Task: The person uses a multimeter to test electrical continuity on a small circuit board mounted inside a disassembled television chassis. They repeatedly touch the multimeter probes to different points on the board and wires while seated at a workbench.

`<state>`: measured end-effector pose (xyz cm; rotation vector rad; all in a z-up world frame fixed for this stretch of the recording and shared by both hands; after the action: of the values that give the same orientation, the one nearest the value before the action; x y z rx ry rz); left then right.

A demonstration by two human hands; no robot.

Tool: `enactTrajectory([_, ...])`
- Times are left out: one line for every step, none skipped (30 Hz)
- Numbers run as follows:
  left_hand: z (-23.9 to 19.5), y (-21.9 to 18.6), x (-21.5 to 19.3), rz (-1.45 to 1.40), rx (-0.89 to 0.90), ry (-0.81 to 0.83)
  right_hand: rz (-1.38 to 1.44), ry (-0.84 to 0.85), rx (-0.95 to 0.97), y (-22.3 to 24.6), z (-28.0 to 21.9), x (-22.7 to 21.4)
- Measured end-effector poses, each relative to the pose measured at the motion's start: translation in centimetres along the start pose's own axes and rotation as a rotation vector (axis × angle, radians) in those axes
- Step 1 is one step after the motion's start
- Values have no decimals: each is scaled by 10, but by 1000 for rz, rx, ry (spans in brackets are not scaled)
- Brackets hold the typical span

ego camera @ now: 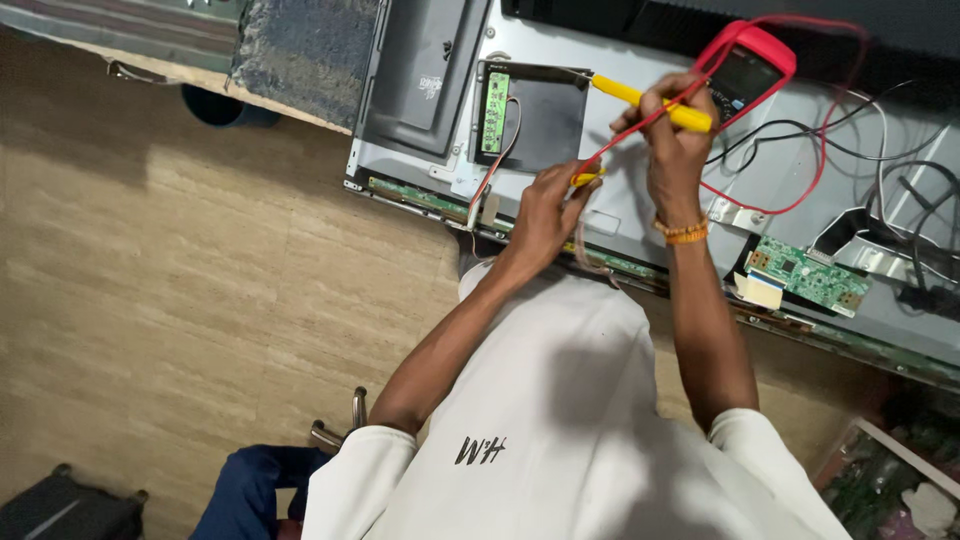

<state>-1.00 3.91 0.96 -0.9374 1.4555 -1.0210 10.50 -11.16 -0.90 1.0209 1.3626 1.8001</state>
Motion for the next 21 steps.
enactTrajectory([2,1,-1,-4,29,-26,-62,-9,-33,3,-8,-1])
enactTrajectory([2,2,-1,-7,54,-49,-58,-29,7,5,-18,-3])
enactTrajectory([4,2,-2,-8,59,-61,-53,-48,47,8,-28,-5])
enactTrajectory([5,3,-3,-10,62,-71,-47,-69,89,12,-42,-3])
enactTrajectory([6,2,-5,-11,65,-81,-44,-71,104,15,-55,1])
enactTrajectory([5,1,-7,-37,79,-95,-43,-71,117,20,-68,4])
enactTrajectory([3,0,-9,-63,93,-109,-43,-71,130,24,-81,8])
enactTrajectory([0,-2,-11,-89,105,-124,-214,-43,154,29,-95,13])
enactTrajectory([-3,-3,-12,-132,45,-125,-385,-15,179,35,-107,16])
enactTrajectory([-10,-4,-16,-171,-19,-126,-501,59,165,38,-116,19])
enactTrajectory([-16,-4,-19,-210,-83,-127,-616,135,151,41,-123,22])
enactTrajectory([-19,-5,-23,-254,-18,-136,-734,210,134,43,-127,22])
enactTrajectory([-22,-5,-26,-298,48,-144,-752,283,93,42,-130,24])
enactTrajectory([-25,-4,-28,-344,112,-150,-769,355,54,41,-131,25])
enactTrajectory([-27,-2,-29,-347,112,-136,-785,428,15,40,-133,26])
enactTrajectory([-32,0,-30,-347,107,-125,-832,466,27,37,-134,28])
enactTrajectory([-37,3,-31,-348,102,-113,-878,504,39,36,-136,30])
enactTrajectory([-40,6,-32,-378,55,-107,-930,543,44,33,-133,30])
enactTrajectory([-45,10,-32,-407,9,-101,-932,550,42,32,-131,30])
enactTrajectory([-52,14,-31,-437,-43,-96,-931,560,44,32,-132,30])
enactTrajectory([-57,18,-31,-473,-38,-91,-930,570,47,31,-132,29])
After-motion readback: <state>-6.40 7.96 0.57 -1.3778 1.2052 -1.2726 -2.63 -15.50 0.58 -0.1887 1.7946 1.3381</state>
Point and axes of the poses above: each hand's wrist, its own z-axis towards the middle knuckle, its own x-axis out of the palm, y = z × x, the point moved 1 cm from there along z, towards the middle knuckle, and after that the axes turned 15 degrees about y, right-handed, at the moved point
